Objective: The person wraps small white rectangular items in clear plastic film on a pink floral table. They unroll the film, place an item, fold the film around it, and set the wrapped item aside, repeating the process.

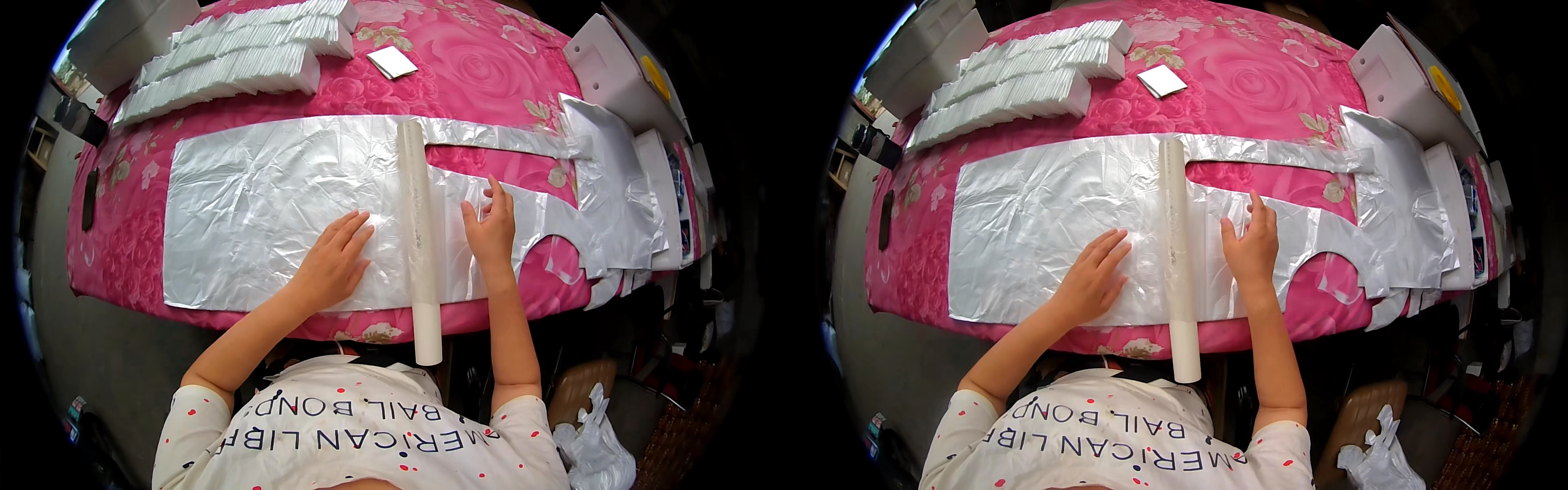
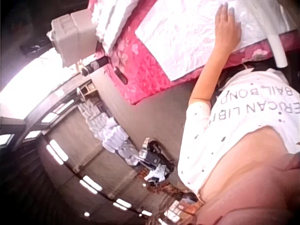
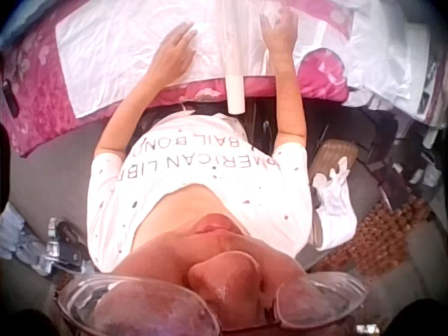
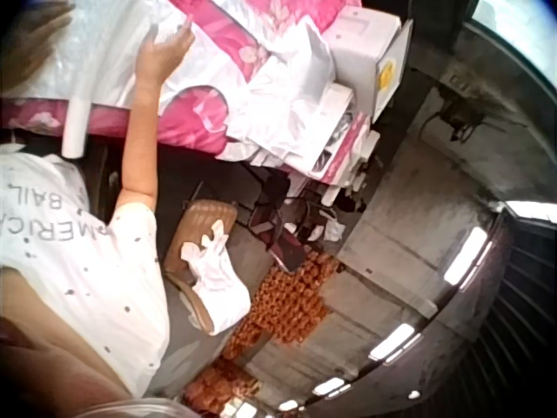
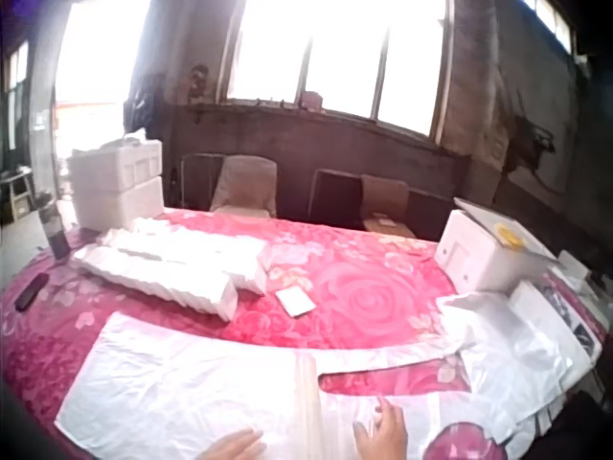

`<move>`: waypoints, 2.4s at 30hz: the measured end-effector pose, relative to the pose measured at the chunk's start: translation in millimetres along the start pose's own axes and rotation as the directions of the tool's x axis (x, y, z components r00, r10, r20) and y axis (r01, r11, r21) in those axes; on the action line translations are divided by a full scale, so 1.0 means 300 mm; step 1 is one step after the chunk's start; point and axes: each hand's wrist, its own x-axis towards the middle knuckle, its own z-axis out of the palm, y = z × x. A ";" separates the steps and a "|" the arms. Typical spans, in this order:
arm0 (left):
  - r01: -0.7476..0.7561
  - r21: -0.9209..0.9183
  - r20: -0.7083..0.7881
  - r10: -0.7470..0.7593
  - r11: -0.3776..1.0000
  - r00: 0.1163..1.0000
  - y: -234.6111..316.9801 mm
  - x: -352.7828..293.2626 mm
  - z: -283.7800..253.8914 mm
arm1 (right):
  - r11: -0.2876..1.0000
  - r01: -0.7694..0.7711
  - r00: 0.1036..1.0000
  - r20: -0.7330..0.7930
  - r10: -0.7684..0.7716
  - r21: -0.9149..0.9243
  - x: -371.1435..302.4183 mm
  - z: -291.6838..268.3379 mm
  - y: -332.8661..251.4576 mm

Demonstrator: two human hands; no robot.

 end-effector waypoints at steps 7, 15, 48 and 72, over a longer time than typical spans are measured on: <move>-0.024 0.086 0.017 0.022 0.996 1.000 -0.008 0.023 0.001 | 0.976 0.205 0.977 0.083 -0.198 -0.079 0.114 0.092 0.062; 0.029 0.059 -0.027 -0.028 0.998 0.999 -0.026 -0.004 -0.026 | 0.928 0.323 0.937 0.073 -0.341 0.186 0.070 0.127 -0.238; 0.023 -0.074 0.085 -0.017 0.997 0.996 -0.063 -0.011 -0.095 | 0.945 -0.319 0.710 0.645 0.285 -0.066 -0.445 -0.191 -0.243; 0.107 0.213 0.052 -0.120 0.971 0.991 0.051 0.102 0.149 | 0.806 -0.580 0.525 0.811 0.256 0.121 0.178 0.101 -0.103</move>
